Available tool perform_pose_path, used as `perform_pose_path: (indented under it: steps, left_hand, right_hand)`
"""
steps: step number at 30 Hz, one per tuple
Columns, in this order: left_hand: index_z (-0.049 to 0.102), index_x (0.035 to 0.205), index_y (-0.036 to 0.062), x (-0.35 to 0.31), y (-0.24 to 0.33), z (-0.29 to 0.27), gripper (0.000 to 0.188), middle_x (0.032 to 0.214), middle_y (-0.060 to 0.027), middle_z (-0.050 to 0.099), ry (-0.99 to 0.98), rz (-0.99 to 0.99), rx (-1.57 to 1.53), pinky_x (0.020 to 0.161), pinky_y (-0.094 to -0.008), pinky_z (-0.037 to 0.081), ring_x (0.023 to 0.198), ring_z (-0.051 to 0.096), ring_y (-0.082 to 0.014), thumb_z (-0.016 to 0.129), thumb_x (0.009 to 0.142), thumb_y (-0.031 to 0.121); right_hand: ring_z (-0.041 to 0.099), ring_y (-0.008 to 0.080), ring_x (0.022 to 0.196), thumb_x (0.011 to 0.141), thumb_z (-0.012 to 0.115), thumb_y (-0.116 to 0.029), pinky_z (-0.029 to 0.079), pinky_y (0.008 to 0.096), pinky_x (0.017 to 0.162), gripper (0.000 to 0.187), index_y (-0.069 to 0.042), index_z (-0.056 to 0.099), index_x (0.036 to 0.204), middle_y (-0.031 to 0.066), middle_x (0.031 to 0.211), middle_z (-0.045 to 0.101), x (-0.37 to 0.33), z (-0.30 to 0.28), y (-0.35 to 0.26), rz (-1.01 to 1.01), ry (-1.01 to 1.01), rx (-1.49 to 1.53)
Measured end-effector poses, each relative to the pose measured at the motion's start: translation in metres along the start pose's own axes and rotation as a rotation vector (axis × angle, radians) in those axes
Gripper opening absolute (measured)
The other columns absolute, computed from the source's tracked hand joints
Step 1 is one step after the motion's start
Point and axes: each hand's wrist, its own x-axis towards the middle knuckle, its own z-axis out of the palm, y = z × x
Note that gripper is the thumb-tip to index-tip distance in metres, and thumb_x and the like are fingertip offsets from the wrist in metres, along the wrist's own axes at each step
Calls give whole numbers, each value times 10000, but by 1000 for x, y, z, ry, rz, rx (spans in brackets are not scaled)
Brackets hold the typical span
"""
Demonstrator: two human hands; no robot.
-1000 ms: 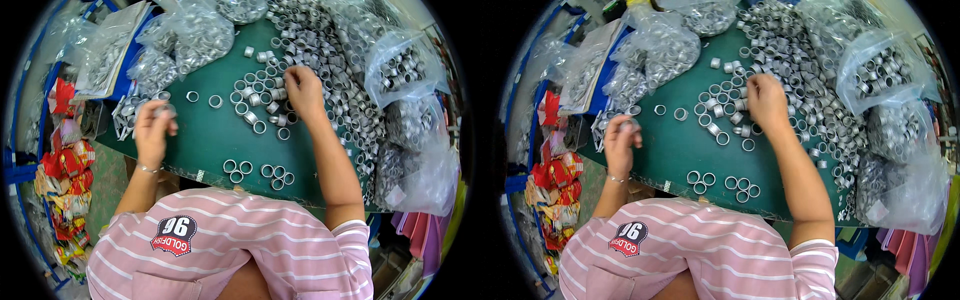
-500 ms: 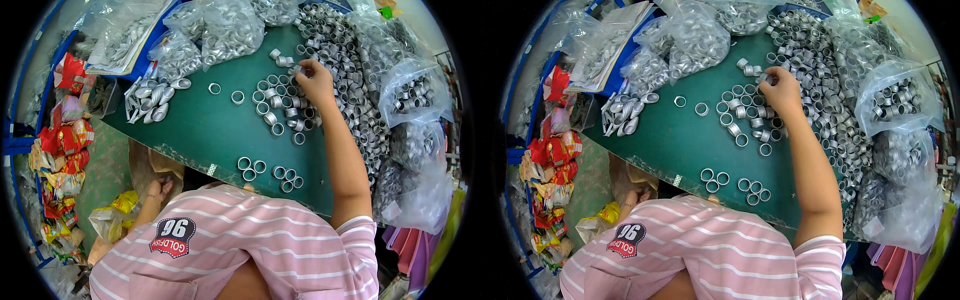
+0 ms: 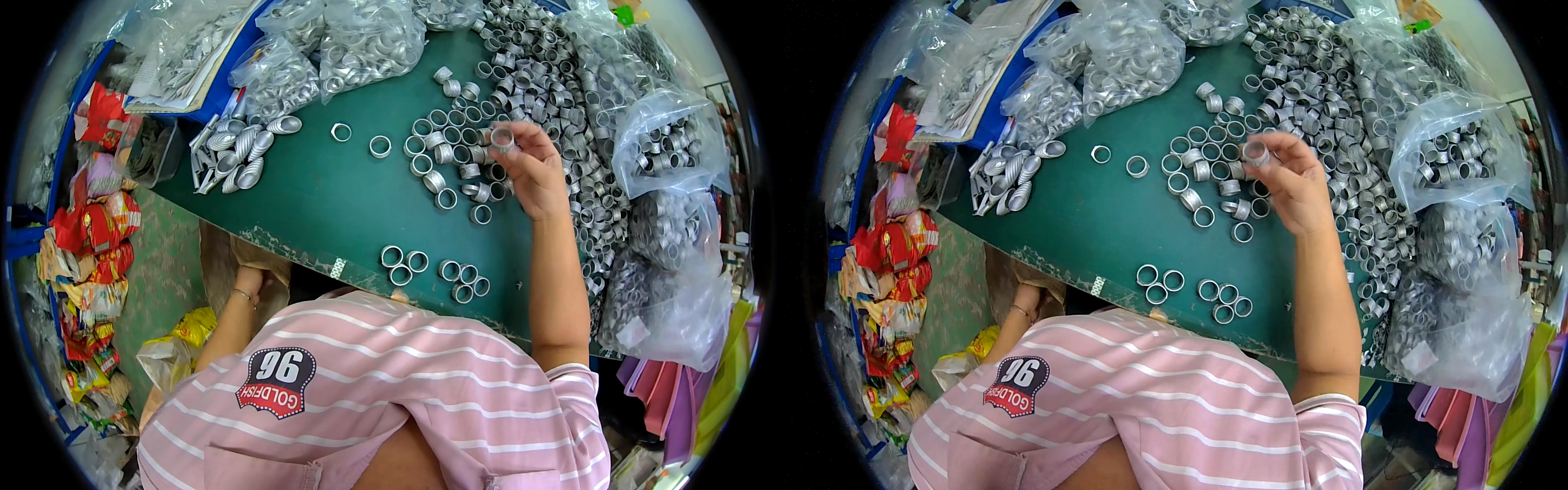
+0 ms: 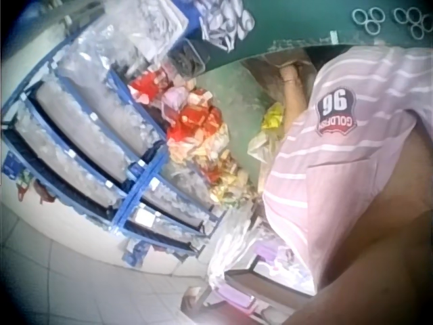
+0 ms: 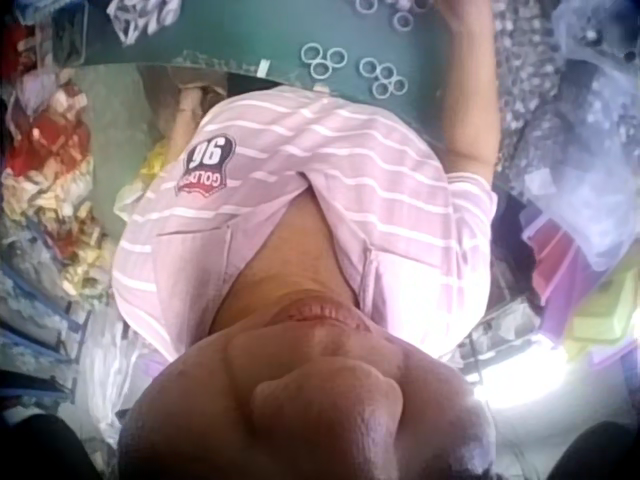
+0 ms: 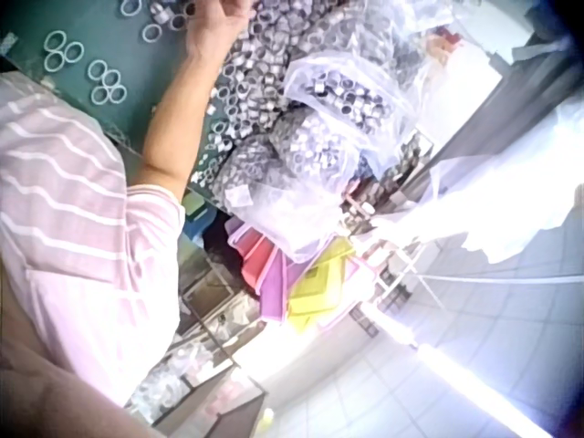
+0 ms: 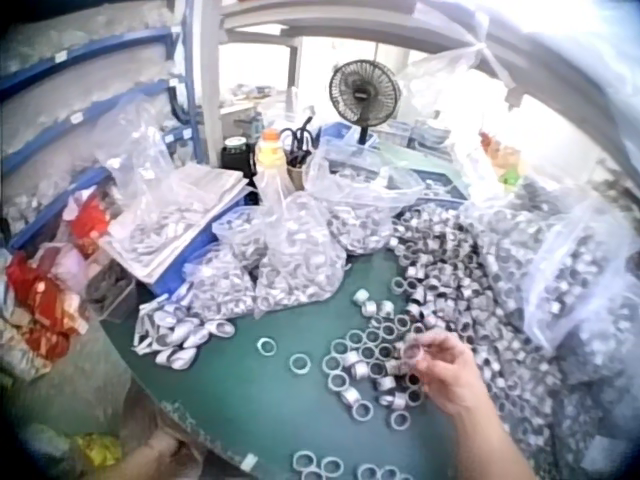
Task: The person stacks small metal rings into columns on a green workstation table, moving them from a large pile and placing some into plastic bags.
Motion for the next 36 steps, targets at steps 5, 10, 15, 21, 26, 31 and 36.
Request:
perform_pose_path:
  steps: [5,10,15,21,26,31,36]
  left_hand:
    - [665,892,-4,-52,47,-1,244,814,-155,668,-288,531,1223,663,-326,502,745,650,-260,606,826,223]
    - [659,899,-2,-116,131,34,239,787,-113,669,-644,512,1172,646,-286,491,721,637,-172,624,845,228]
    - [645,935,-6,-162,176,74,186,750,-63,660,-649,727,824,586,-242,493,638,610,-100,614,869,165]
    - [287,1366,62,-155,190,147,460,1147,-182,568,-892,396,-104,703,-307,536,914,646,-262,418,979,274]
    - [510,1151,36,-131,204,203,251,920,-68,604,-1004,448,-146,575,-240,489,690,588,-95,475,961,196]
    - [560,1031,9,-106,327,202,157,879,-66,598,-93,1436,45,590,-249,468,628,564,-118,485,930,102]
    - [566,1035,-50,-8,396,172,331,1092,-291,546,466,1506,1142,921,-422,410,1073,492,-398,523,894,246]
  right_hand:
    - [616,215,835,760,572,-52,497,319,749,165,-36,669,892,87,932,617,24,5,-5,-174,-28,-1080]
    - [598,360,859,777,635,-288,491,410,760,235,-69,709,820,165,903,634,90,28,21,36,145,-1554]
    - [586,348,854,781,646,-308,470,438,751,247,-69,695,816,136,890,631,90,30,25,-38,239,-1605]
    - [591,333,808,760,650,-11,482,385,713,73,12,587,787,160,865,610,22,88,19,-647,-42,-1060]
    - [615,286,936,774,655,-7,489,337,791,136,1,592,895,153,985,634,-44,119,18,-529,-86,-896]
    - [602,217,903,801,625,-7,477,304,787,59,-2,612,858,135,994,631,-86,78,7,-398,297,-802]
    - [603,180,826,797,623,1,478,259,701,49,9,624,846,136,979,629,-122,50,4,-336,467,-850]
